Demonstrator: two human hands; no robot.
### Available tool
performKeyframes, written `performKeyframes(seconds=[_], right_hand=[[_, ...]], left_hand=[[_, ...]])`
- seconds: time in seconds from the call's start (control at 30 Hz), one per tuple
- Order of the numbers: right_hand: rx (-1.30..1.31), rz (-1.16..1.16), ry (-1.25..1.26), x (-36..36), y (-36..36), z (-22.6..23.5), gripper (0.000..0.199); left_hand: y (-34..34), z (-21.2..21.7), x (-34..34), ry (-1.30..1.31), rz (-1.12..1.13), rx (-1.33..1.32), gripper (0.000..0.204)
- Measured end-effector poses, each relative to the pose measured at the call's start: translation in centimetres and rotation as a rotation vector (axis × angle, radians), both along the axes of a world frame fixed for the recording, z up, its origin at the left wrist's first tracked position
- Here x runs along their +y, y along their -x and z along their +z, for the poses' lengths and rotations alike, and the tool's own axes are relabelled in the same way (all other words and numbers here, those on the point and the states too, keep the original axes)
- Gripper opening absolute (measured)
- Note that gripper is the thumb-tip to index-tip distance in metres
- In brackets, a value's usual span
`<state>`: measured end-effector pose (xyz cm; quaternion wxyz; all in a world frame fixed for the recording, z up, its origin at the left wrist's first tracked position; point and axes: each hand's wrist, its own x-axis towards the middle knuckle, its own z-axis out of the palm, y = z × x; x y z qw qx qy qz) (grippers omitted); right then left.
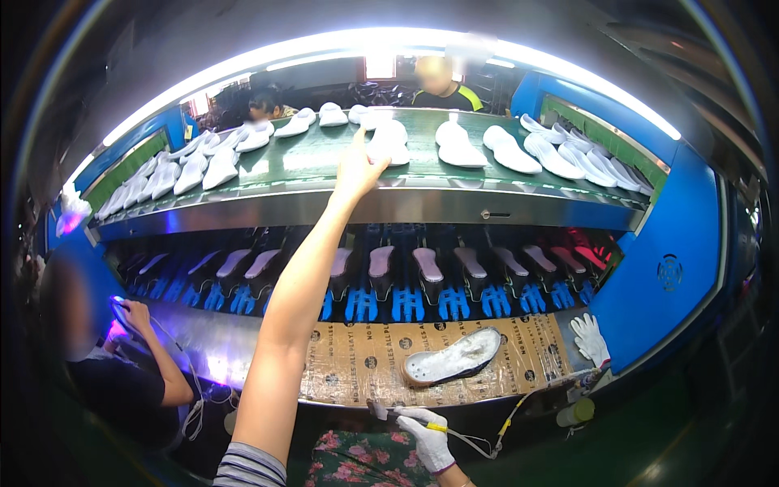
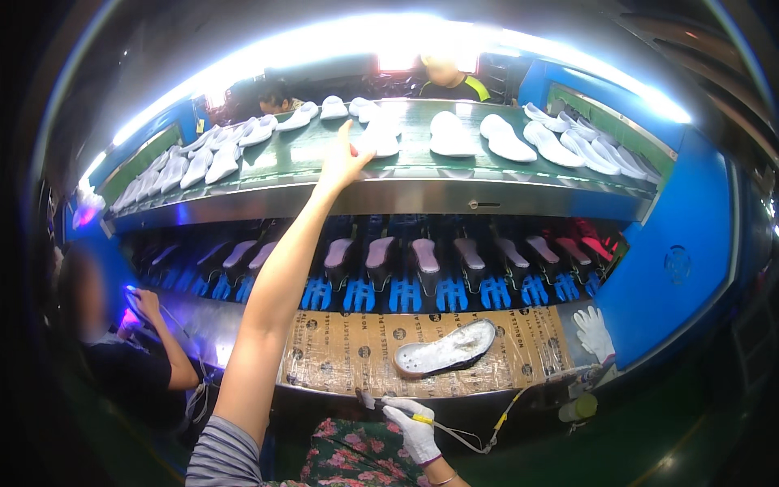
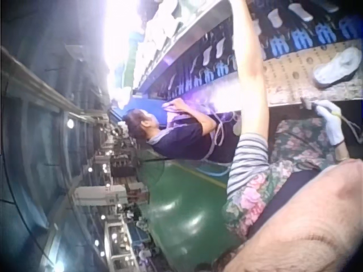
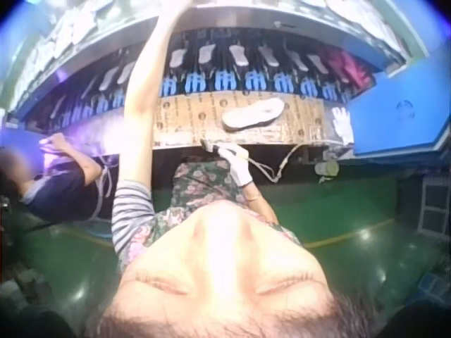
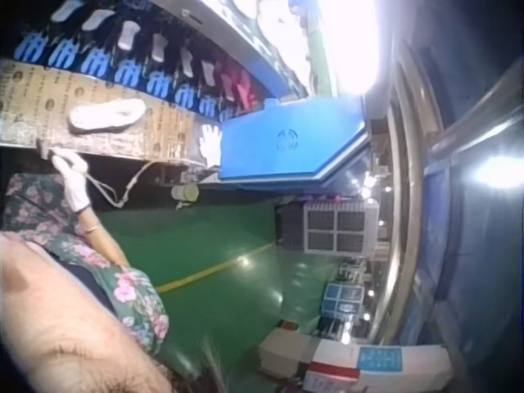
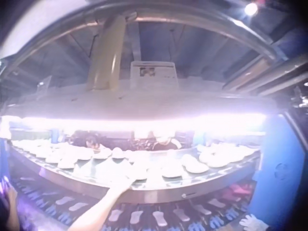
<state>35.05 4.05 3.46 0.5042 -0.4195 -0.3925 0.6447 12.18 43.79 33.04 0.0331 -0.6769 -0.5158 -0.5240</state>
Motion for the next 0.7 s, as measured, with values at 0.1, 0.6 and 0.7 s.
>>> performKeyframes(seconds=[0.1,0.6,0.7], right_hand=[[-0.041,-0.013,0.003,0.4,0.4,-0.6,0.022],[-0.061,0.033,-0.006,1.1,2.2,-2.5,0.022],[0.051,0.027,0.065,1.3,2.6,-1.4,0.021]], left_hand=[[0.9,0.1,1.1,0.119,-0.082,-0.089,0.099],[31.5,-3.4,-12.8,-0.085,0.74,0.219,0.032],[33.9,-7.3,-18.9,-0.23,0.426,-0.01,0.028]])
